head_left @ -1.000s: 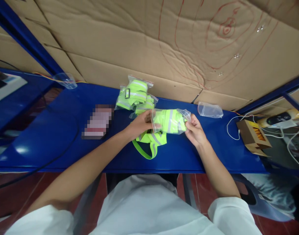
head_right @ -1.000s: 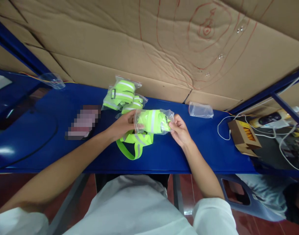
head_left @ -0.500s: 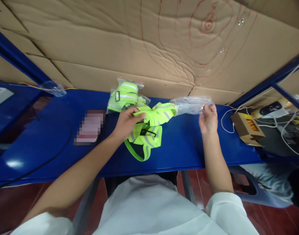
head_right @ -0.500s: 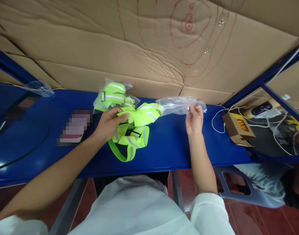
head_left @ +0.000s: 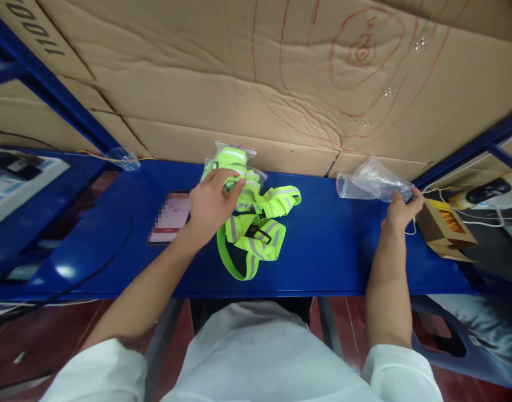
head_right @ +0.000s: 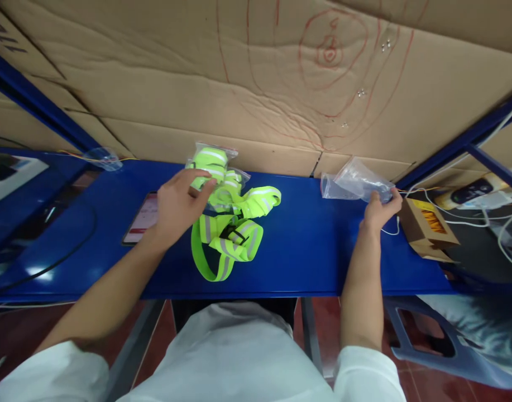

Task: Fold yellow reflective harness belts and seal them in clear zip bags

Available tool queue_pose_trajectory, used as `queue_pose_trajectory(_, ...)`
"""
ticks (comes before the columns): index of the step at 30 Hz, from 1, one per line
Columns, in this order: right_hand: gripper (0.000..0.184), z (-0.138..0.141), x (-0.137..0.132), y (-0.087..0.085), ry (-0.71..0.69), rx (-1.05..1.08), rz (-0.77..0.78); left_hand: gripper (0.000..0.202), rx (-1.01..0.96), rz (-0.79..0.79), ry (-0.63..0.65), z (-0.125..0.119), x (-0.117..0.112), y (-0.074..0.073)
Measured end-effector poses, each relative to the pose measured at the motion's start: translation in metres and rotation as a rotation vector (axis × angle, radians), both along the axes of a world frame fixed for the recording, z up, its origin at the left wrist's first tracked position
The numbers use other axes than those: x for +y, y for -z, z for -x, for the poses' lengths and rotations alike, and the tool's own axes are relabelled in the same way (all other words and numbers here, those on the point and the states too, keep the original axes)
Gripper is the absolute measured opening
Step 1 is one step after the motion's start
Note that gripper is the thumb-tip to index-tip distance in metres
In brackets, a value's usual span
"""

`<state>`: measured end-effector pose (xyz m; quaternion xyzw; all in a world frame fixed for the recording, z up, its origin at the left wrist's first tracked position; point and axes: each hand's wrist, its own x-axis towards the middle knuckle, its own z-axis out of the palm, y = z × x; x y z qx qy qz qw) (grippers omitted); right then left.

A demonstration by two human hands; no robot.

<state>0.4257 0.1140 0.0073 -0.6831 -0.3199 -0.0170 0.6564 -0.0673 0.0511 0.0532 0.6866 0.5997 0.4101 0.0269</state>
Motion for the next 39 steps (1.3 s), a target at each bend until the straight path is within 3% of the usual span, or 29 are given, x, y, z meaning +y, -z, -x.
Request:
queue_pose_trajectory(3,0.066,0.007,-0.007,-0.001,0.09,-0.057,0.089,0.04,0.115,-0.01,-0.167,0.009,0.017,-0.012)
queue_pose_trajectory(6,0.07,0.032,-0.015,-0.003,0.09,-0.236,0.122,0.07,0.241,0.119,-0.26,0.014,0.045,-0.014)
queue_pose_trajectory(8,0.06,0.059,-0.02,-0.001,-0.013,-0.462,0.087,0.084,0.277,0.271,-0.247,0.015,0.062,-0.012)
queue_pose_trajectory(11,0.053,0.106,-0.03,-0.001,-0.326,-0.677,-0.008,0.072,0.249,0.272,-0.154,0.016,0.07,-0.008)
queue_pose_trajectory(14,0.048,0.149,-0.04,-0.01,-0.636,-0.735,-0.054,0.053,0.283,-0.014,0.122,0.016,0.055,-0.01)
queue_pose_trajectory(17,0.056,0.18,-0.046,-0.027,-0.834,-0.663,-0.079,0.044,0.317,-0.203,0.455,0.011,0.032,-0.013)
queue_pose_trajectory(19,0.053,0.195,-0.046,-0.035,-0.972,-0.525,-0.036,0.043,0.287,-0.269,0.537,0.004,0.021,-0.011)
queue_pose_trajectory(21,0.044,0.207,-0.045,-0.038,-1.064,-0.332,0.026,0.042,0.249,-0.316,0.526,-0.006,0.016,-0.005)
queue_pose_trajectory(26,0.04,0.229,-0.048,-0.023,-1.005,-0.046,0.032,0.027,0.002,-0.431,0.291,-0.034,0.008,0.015)
queue_pose_trajectory(31,0.047,0.24,-0.06,-0.011,-1.217,0.049,0.115,0.012,-0.255,-0.192,0.541,-0.054,-0.011,0.02)
queue_pose_trajectory(34,0.044,0.244,-0.067,-0.009,-1.3,0.034,0.127,0.016,-0.268,-0.184,0.572,-0.056,-0.018,0.02)
queue_pose_trajectory(39,0.031,0.247,-0.077,-0.007,-1.302,-0.176,0.139,0.014,-0.241,-0.124,0.549,-0.053,-0.02,0.02)
